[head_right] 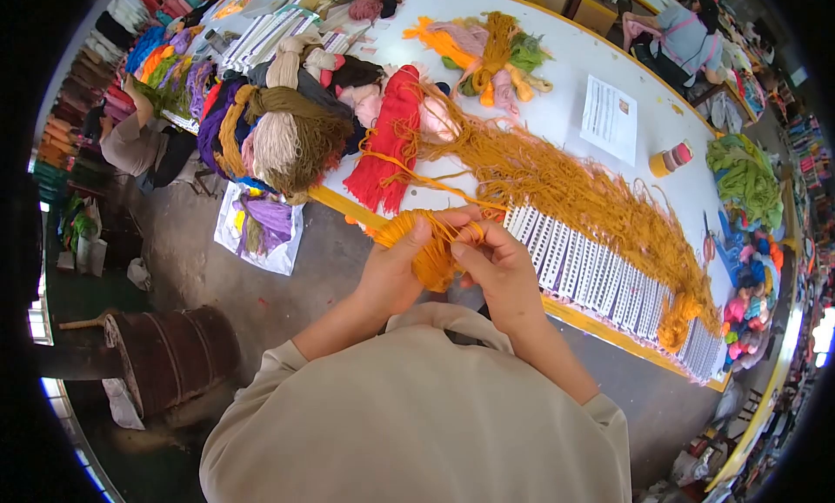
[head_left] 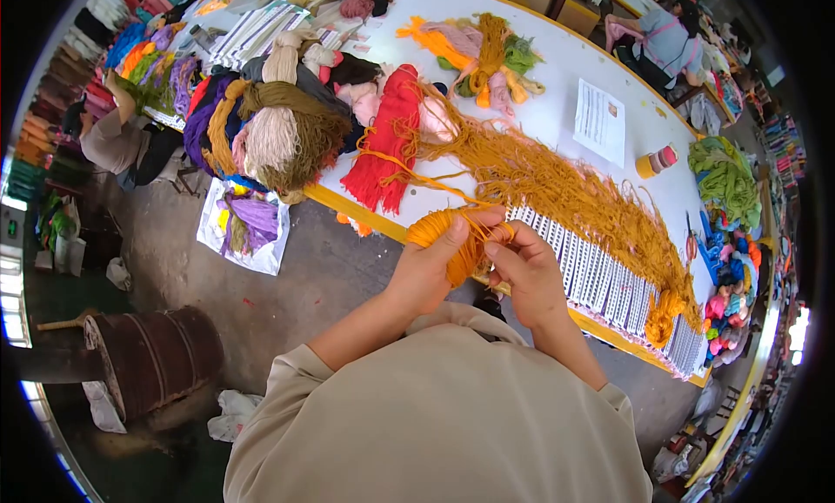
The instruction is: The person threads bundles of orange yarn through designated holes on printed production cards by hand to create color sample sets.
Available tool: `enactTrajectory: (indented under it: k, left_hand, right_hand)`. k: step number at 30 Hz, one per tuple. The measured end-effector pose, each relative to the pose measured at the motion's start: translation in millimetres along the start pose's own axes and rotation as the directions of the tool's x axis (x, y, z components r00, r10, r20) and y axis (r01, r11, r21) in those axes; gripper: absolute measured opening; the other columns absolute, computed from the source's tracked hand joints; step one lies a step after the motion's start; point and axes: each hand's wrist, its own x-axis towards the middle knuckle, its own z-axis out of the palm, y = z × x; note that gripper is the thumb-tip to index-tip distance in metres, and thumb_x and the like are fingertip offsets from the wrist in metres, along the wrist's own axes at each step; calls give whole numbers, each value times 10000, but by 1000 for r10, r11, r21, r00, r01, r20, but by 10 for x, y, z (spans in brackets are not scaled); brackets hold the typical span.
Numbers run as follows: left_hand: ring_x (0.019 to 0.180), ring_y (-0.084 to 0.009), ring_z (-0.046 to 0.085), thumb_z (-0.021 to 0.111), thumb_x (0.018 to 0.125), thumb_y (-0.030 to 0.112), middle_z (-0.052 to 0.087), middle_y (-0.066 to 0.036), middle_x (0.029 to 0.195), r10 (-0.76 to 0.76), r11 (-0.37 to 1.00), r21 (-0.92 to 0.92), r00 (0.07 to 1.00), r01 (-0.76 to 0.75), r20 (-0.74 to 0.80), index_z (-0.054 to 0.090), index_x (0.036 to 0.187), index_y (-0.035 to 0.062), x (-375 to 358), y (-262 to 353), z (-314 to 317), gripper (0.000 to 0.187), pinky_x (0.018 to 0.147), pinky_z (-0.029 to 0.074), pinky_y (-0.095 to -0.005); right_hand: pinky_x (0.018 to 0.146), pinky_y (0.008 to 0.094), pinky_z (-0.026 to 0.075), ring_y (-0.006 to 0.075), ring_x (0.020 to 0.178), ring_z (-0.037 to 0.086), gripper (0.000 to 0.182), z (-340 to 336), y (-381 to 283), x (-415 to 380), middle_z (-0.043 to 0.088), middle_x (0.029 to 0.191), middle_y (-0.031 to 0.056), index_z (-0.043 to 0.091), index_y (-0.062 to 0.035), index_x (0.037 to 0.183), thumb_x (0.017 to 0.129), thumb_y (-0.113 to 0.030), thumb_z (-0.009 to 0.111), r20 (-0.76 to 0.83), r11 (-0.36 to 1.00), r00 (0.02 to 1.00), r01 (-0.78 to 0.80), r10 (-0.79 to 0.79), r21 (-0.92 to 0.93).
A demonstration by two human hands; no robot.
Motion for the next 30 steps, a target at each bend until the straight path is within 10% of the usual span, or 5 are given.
enactTrajectory:
  k: [10,19,24,30]
  left_hand:
    - [906,-138,620,552,975,110,651,-78,1056,63,984,172,989,-40,-130,593,1131,-21,-16,-6,68,208,782,536,-278]
    - [904,-133,621,568,967,110,654,-84,1049,93,988,137,977,-67,-194,595,1067,-22,0,15,95,167,815,531,-285]
    - [977,-182,622,539,971,98,646,-110,1058,101,990,111,986,-86,-135,588,1036,-18,-6,25,-48,142,868,520,-339]
    - [1140,-242,572,446,1016,233,603,-142,1175,29,997,-74,1000,-30,-10,591,1082,-13,-12,155,-64,292,966,468,-393]
  right_hand:
    - [539,215,429,42,568,430,60,13,-45,1,549,777,-11,539,-79,945,929,-113,585,-17,984,999,-30,33,177]
    - [539,220,427,52,560,428,64,4,8,15,544,774,-13,529,-83,961,946,-135,564,14,996,1000,-8,6,90]
    - [484,214,372,42,521,387,15,12,-109,13,535,744,-18,537,-106,941,940,-121,537,-83,936,994,-42,76,350]
    - [440,198,358,31,490,429,83,-22,-148,-9,565,693,-6,592,-49,958,940,-130,586,-70,989,996,39,-49,-140]
